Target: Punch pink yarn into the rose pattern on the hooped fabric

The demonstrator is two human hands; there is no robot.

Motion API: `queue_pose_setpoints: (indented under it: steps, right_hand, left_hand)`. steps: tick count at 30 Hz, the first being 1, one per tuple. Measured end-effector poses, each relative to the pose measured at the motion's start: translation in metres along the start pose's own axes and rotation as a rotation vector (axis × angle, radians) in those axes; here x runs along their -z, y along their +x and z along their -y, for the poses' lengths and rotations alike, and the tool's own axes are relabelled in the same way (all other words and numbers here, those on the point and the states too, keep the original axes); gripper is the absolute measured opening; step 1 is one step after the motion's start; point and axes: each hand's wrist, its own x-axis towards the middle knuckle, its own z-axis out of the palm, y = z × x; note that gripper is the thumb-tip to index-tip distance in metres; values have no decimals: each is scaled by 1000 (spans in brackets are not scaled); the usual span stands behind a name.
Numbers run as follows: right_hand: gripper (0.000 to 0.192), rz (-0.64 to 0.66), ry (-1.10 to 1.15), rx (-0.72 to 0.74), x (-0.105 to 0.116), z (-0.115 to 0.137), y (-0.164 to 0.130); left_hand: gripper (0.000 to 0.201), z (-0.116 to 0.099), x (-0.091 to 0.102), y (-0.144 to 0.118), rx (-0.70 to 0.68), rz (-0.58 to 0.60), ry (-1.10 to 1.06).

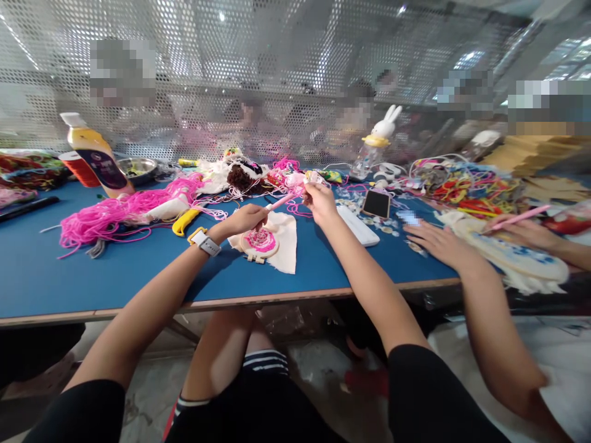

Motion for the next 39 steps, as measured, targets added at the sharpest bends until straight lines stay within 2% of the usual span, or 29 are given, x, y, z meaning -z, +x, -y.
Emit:
queue_pose_setpoints:
  steps: [4, 11, 13, 16, 18, 20, 23, 27, 39]
  right_hand:
    - [23, -64, 54, 18, 1, -1, 4]
    - [22, -56, 101, -3, -2, 4, 0]
    - [28, -5, 121, -91, -5, 7, -4]
    - [41, 154, 106, -255, -12, 9, -15]
    - [36, 271, 96, -247, -16, 7, -21]
    - [23, 312, 85, -174, -18, 3, -25]
    - [15, 227, 72, -107, -18, 1, -24]
    - [16, 124, 116, -74, -12, 5, -15]
    - [23, -198, 278, -15, 12, 19, 4]
  left_hand:
    - [44, 4, -1, 2, -6, -15, 5]
    - [45, 6, -1, 4, -14, -47, 30]
    - [46, 4, -2, 3, -13, -67, 33]
    - [46, 1, -3, 2, -14, -71, 43]
    - [46, -1, -4, 1, -13, -57, 53]
    - [45, -3, -5, 0, -12, -42, 63]
    - [44, -5, -5, -2, -10, -35, 95]
    - [43, -5, -3, -2, -5, -45, 127]
    - [46, 0, 0, -1, 7, -54, 41]
